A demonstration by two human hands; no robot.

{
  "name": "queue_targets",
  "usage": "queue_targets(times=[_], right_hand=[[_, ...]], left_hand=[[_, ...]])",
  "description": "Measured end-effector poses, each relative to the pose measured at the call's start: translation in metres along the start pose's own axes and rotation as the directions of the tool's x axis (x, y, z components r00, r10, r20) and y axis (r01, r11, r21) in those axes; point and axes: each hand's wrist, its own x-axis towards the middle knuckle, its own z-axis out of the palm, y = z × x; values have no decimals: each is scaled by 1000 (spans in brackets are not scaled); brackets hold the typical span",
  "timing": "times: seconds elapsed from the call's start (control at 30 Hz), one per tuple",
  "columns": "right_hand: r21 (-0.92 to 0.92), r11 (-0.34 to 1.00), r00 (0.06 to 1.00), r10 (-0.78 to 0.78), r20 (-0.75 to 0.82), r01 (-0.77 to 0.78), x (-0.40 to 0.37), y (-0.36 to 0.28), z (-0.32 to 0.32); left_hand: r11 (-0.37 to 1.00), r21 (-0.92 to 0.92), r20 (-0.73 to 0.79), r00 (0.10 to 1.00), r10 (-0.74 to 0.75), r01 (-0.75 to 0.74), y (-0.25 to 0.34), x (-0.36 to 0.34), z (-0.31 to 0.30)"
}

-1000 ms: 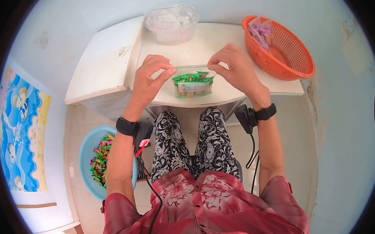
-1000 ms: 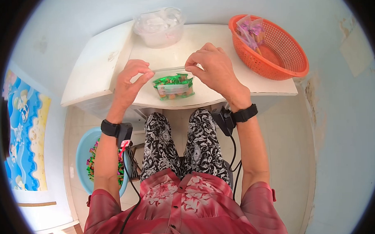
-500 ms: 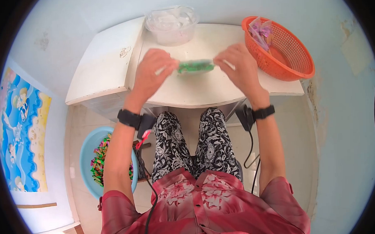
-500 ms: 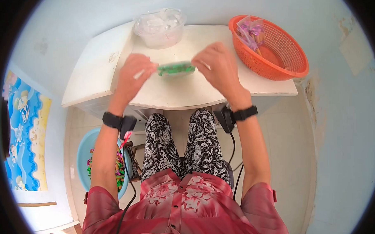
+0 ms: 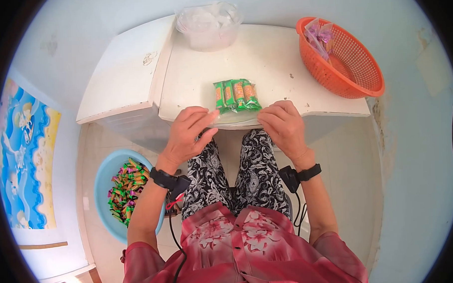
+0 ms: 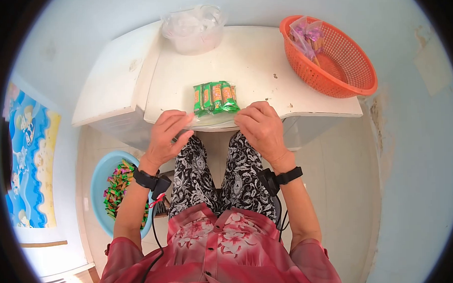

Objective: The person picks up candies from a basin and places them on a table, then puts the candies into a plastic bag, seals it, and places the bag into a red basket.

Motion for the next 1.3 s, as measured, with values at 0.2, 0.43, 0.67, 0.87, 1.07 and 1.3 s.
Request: queue_targets(times=[0.2,0.43,0.67,0.87,1.07,1.3], right_hand=[[16,1000,1000,10,-19,-10,-3,-2,4],[-1,1000,999,21,-26,-21,-7,-5,4],[2,999,998,39,-50,-39,-10,-5,4],[15,999,998,34,-49,-34,-11,-4,1],[29,999,996,23,-90,-20,7,-3,-11],[85,996,995,11,-103,-3,52,18,-20]], left_hand=[[990,120,89,993,-79,68,1,24,1],[984,178,351,933,-78,15,-3,47,19],[998,31,69,996,-48,46,2,41,9],[988,100,49,992,114,-118,18,19,18],[981,156,22,993,113,-115,8,16,14],[992,110,-108,991,80,-68,-1,49,-5]])
